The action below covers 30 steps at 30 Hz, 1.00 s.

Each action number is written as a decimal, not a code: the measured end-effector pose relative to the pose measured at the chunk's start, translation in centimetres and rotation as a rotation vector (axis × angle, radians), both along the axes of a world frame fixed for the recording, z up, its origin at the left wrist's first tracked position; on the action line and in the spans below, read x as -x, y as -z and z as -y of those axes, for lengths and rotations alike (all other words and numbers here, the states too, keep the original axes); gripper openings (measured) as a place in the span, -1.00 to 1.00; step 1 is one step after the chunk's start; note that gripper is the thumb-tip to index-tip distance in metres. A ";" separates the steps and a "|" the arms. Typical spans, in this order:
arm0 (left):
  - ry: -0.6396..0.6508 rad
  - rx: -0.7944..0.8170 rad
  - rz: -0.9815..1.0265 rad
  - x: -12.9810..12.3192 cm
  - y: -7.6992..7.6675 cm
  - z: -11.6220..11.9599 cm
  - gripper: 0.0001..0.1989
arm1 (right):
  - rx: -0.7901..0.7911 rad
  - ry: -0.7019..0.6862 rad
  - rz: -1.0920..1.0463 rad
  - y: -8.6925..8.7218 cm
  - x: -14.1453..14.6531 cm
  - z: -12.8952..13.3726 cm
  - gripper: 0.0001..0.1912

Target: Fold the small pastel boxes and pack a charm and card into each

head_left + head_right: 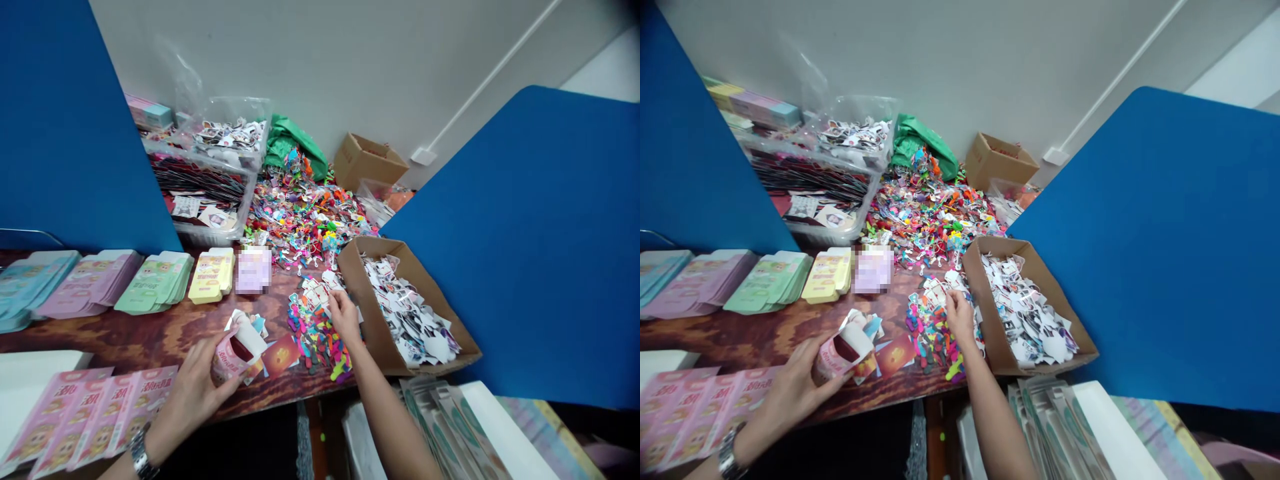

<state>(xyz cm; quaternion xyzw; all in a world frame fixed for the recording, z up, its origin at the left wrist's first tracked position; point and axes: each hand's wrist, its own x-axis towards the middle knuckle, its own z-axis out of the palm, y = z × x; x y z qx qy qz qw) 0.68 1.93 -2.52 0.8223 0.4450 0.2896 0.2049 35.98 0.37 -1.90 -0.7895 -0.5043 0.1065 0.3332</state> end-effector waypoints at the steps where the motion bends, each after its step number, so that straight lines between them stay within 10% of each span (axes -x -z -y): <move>1: -0.002 0.000 -0.002 0.0 0.1 0.0 -0.38 | 0.008 0.009 0.001 -0.1 -0.3 0.4 -0.61; 13: 0.049 0.034 -0.024 -0.3 0.6 0.0 -0.33 | 0.307 -0.197 0.021 -0.4 -2.1 7.4 -0.71; 22: 0.054 0.057 -0.019 -0.8 0.0 0.3 -0.32 | 0.377 -0.175 0.113 1.8 -1.0 7.6 -0.89; 30: 0.049 0.080 0.020 -1.3 1.0 0.4 -0.33 | 0.222 -0.228 -0.202 -3.2 2.4 5.2 -0.69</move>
